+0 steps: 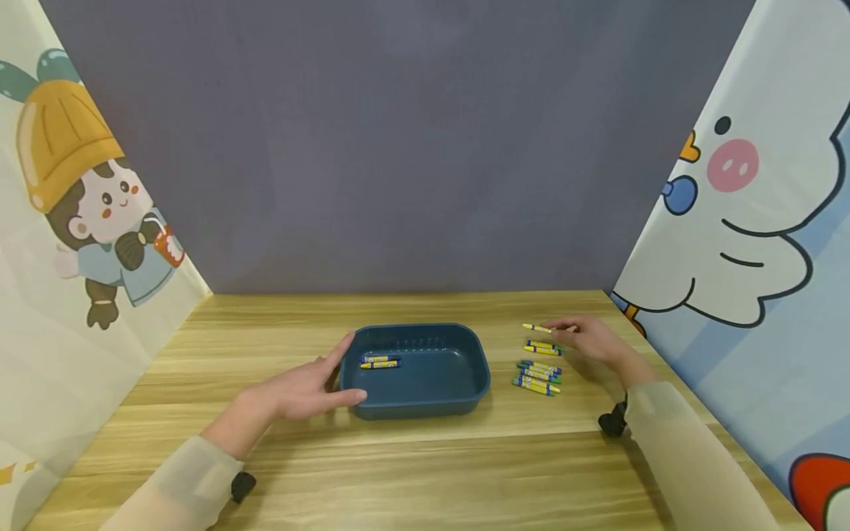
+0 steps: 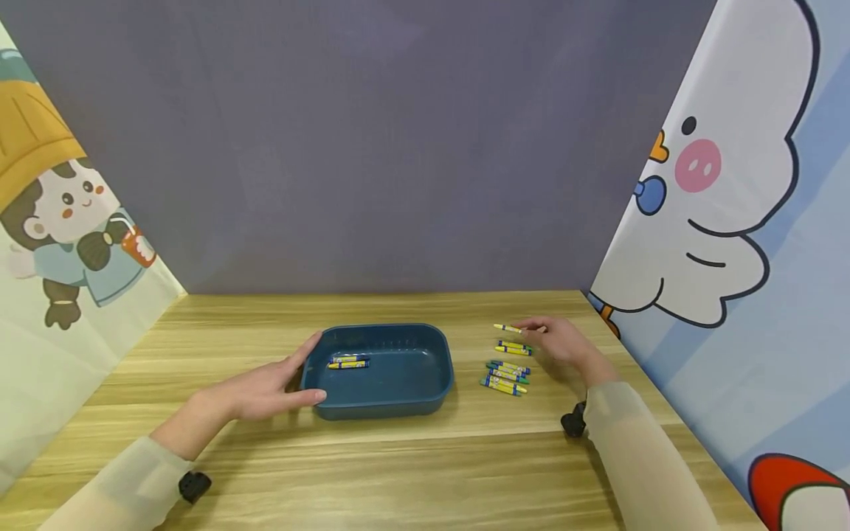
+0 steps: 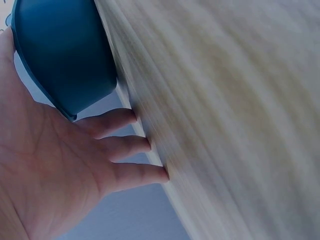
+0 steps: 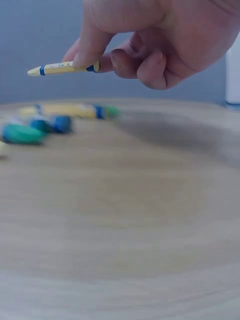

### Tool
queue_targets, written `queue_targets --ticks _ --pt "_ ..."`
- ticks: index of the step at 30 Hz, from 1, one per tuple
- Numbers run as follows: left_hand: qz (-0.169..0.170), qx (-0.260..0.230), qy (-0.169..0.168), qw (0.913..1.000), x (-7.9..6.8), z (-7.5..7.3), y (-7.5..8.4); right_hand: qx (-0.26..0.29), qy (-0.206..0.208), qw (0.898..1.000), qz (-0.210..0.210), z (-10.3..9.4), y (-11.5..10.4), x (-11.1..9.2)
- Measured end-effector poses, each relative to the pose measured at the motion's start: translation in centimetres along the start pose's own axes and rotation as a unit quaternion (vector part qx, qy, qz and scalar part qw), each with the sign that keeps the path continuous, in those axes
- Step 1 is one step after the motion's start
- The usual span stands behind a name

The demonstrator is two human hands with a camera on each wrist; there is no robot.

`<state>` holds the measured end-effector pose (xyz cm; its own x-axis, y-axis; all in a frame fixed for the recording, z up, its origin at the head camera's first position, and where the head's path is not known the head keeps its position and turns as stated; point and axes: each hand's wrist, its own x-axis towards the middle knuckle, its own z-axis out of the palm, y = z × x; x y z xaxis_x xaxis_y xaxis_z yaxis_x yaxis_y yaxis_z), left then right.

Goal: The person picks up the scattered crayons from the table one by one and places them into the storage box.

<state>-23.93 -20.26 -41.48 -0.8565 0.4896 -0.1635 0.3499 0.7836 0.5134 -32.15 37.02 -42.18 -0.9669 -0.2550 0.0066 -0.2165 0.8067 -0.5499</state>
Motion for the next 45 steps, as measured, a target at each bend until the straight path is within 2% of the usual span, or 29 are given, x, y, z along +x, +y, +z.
queue_targets --ticks 7,13,17,24,29,35,45 --pt "0.0 0.005 0.002 1.0 0.0 -0.1 0.0 0.023 0.014 0.999 -0.034 -0.2 -4.9 -0.4" --pt "0.001 0.004 0.0 1.0 0.1 0.0 0.0 0.082 -0.004 0.995 -0.051 0.1 -9.6 -0.8" --pt "0.001 0.005 0.0 1.0 0.2 0.0 0.0 0.098 -0.012 0.993 -0.071 1.0 -12.1 -0.7" --pt "0.001 0.006 0.0 1.0 0.2 -0.1 0.1 0.117 -0.036 0.986 -0.117 3.6 -16.0 -0.1" --pt "0.002 0.007 0.002 1.0 0.1 0.0 0.0 0.132 -0.063 0.981 -0.125 5.8 -18.5 0.6" --pt "0.007 0.005 0.008 0.9999 0.1 0.0 -0.2 0.11 -0.074 0.98 -0.147 9.0 -20.9 1.8" --pt "0.005 -0.006 0.002 1.0 0.0 -0.1 -0.1 0.095 -0.085 0.983 -0.131 13.3 -24.1 3.1"
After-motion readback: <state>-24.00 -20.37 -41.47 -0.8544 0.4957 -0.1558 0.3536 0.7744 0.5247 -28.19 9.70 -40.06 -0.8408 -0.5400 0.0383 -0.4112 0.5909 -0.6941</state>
